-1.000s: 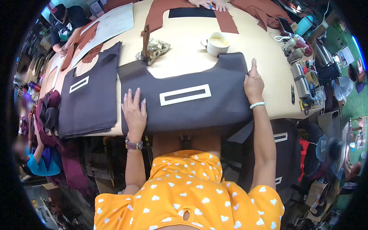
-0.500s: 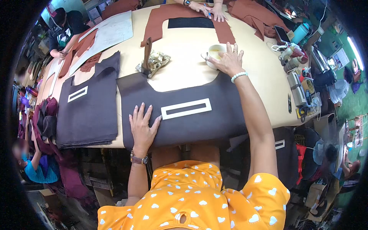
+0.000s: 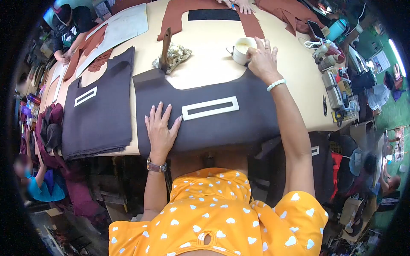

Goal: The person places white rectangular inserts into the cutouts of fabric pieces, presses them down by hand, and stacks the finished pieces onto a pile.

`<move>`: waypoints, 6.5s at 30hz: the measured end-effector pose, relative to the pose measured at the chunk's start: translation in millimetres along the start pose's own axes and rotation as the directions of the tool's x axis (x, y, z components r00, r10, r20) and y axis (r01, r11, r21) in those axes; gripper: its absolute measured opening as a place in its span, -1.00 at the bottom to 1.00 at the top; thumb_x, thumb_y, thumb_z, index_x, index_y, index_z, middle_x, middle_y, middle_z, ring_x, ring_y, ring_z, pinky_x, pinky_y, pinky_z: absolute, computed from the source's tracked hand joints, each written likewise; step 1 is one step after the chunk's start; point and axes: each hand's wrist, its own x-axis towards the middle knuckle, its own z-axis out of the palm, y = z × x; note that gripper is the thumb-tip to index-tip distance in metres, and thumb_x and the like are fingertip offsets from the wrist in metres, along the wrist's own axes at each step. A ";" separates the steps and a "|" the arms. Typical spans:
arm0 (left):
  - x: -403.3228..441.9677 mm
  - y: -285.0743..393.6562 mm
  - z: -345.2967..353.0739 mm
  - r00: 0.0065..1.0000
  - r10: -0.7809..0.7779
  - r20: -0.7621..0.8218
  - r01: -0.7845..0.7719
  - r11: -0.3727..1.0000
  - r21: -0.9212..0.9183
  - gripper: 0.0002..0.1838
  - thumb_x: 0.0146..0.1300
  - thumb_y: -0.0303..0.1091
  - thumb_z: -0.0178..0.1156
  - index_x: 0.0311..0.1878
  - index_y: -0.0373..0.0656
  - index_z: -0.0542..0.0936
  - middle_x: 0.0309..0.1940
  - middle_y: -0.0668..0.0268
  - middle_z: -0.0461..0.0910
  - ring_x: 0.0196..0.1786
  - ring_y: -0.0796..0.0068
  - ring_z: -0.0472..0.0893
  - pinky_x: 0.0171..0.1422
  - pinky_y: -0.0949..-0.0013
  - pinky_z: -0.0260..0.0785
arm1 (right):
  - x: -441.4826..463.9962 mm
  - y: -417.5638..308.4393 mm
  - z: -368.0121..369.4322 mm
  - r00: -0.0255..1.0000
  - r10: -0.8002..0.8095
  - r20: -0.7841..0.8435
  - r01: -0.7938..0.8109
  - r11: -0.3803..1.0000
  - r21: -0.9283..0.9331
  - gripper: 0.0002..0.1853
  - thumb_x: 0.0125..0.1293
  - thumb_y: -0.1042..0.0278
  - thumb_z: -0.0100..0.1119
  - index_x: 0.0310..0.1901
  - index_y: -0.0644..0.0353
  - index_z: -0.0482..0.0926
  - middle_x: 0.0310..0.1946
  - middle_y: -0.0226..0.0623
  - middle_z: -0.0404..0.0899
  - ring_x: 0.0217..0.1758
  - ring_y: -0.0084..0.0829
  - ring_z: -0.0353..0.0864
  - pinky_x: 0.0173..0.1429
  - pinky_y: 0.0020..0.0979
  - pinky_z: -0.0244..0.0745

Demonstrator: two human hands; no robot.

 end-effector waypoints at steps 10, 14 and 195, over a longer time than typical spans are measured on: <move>-1.2 -3.5 3.4 1.000 -0.006 0.007 0.006 1.000 -0.001 -0.55 0.22 -0.09 0.12 0.14 -0.08 0.49 0.24 0.09 0.33 0.32 0.02 0.22 0.37 -0.15 -0.05 | -136.0 -54.4 13.7 0.998 -0.066 0.000 0.055 0.828 0.558 -0.49 -0.08 0.73 -0.18 -0.11 0.09 0.60 0.25 0.10 0.22 0.37 0.06 0.11 0.41 -0.09 0.02; -1.0 -3.5 3.2 1.000 -0.003 0.017 0.003 1.000 -0.005 -0.55 0.23 -0.09 0.11 0.14 -0.08 0.49 0.24 0.09 0.32 0.33 0.02 0.22 0.38 -0.15 -0.06 | -153.1 -56.2 25.2 0.996 0.022 0.081 -0.060 0.859 0.509 -0.41 -0.03 0.73 -0.18 0.07 0.05 0.54 0.27 0.09 0.19 0.37 0.08 0.11 0.43 -0.11 -0.05; 0.2 -2.8 -38.3 0.903 -0.084 -0.420 -0.020 0.971 -0.238 -0.71 0.06 -0.58 0.14 -0.09 -0.25 0.55 -0.12 0.09 0.58 -0.06 0.09 0.56 0.04 0.23 0.41 | -166.4 -36.5 41.5 0.885 0.291 -0.363 0.010 0.769 0.639 -0.37 0.17 0.48 0.11 0.27 0.41 0.15 0.24 0.07 0.26 0.28 -0.04 0.26 0.36 -0.15 0.11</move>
